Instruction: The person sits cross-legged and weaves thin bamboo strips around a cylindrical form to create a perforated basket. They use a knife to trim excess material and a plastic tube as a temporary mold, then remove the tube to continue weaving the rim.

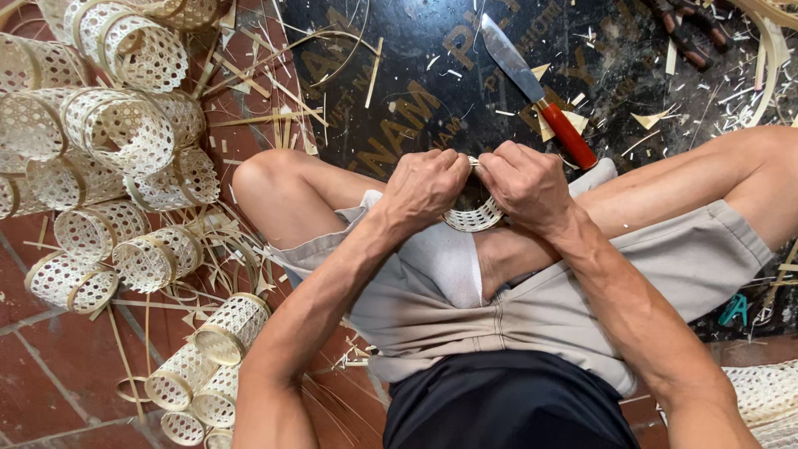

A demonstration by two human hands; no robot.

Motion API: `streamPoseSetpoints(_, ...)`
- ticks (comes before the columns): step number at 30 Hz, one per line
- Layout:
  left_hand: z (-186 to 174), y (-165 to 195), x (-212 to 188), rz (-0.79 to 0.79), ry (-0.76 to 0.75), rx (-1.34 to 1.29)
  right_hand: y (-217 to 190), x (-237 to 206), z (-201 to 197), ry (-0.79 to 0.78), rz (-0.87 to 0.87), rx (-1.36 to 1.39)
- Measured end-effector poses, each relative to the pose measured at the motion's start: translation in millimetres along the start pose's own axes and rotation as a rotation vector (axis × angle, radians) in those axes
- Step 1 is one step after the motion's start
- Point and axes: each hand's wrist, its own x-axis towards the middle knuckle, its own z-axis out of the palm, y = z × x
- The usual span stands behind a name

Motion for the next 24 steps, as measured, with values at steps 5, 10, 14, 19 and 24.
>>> streamPoseSetpoints(5,2.3,1.4,3.6,0.02,-0.014,0.038,3.8,0.6,6.1,-0.028,-0.054,-0.034)
streamPoseSetpoints(10,-10.2,1.1,7.3,-0.038,-0.006,-0.019,4.9,4.0,5.6,0.023,0.005,-0.017)
streamPoseSetpoints(14,-11.4,0.0,4.6,-0.22,0.077,-0.091,3.9,-1.3,1.1,0.1,0.172,-0.075)
streamPoseSetpoints(19,3.2,-8.2,5.9,-0.151,0.103,-0.04,2.8,-6.4,1.1,0.093,0.102,0.011)
streamPoseSetpoints(24,6.3,-7.4,4.7,-0.119,0.074,-0.06,0.7,-2.9,0.2,0.053,0.052,-0.056)
